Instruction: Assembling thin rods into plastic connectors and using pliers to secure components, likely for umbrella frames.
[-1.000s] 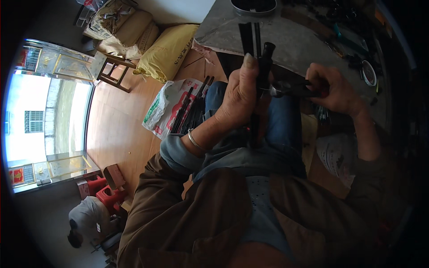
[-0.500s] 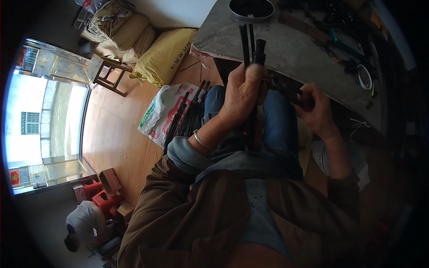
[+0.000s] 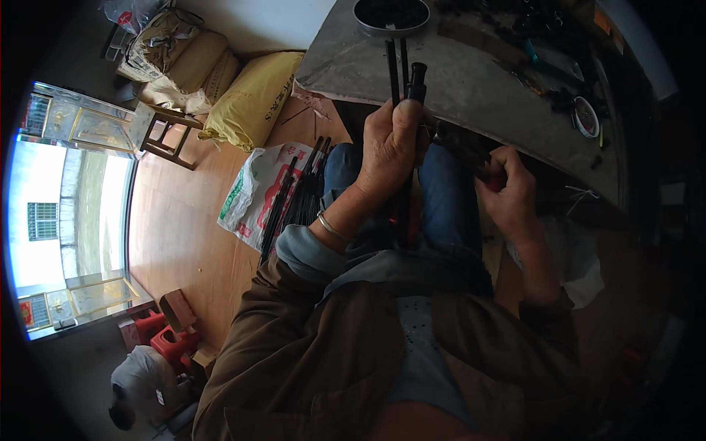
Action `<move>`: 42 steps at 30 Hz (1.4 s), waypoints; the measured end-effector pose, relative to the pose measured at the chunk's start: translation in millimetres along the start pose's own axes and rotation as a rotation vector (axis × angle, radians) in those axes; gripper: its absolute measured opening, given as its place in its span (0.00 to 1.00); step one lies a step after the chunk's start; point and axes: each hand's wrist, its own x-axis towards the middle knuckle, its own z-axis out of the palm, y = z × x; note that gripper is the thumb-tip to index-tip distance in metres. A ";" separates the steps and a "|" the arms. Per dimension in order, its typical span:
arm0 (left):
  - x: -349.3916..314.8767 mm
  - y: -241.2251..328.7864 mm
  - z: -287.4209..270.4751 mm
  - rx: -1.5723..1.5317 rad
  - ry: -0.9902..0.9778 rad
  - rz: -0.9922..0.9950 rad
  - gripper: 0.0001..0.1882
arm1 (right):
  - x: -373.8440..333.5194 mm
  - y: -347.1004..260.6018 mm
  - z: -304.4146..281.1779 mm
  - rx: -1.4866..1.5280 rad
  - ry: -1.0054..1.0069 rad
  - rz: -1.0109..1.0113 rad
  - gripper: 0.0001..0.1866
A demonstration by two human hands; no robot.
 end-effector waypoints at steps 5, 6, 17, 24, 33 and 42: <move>4.0 -4.9 6.3 -0.031 0.063 -0.031 0.25 | 1.3 -2.7 1.0 -0.042 0.011 0.010 0.17; 4.2 -6.0 8.0 -0.061 0.098 -0.025 0.23 | 2.1 -3.3 1.0 -0.067 0.004 0.017 0.17; 8.9 -12.5 17.0 -0.131 0.158 0.004 0.20 | 16.8 -22.5 -15.1 -0.282 0.103 -0.203 0.20; 11.7 -21.2 17.5 -0.085 0.204 0.016 0.19 | 15.0 -23.6 -14.1 -0.424 0.100 -0.221 0.21; 13.6 -17.9 21.7 -0.160 0.240 -0.042 0.20 | -0.1 -22.7 -3.3 -0.282 0.069 -0.080 0.18; 8.1 -9.6 15.0 -0.009 0.164 0.035 0.17 | -2.5 -24.7 -24.0 1.151 -0.677 0.795 0.15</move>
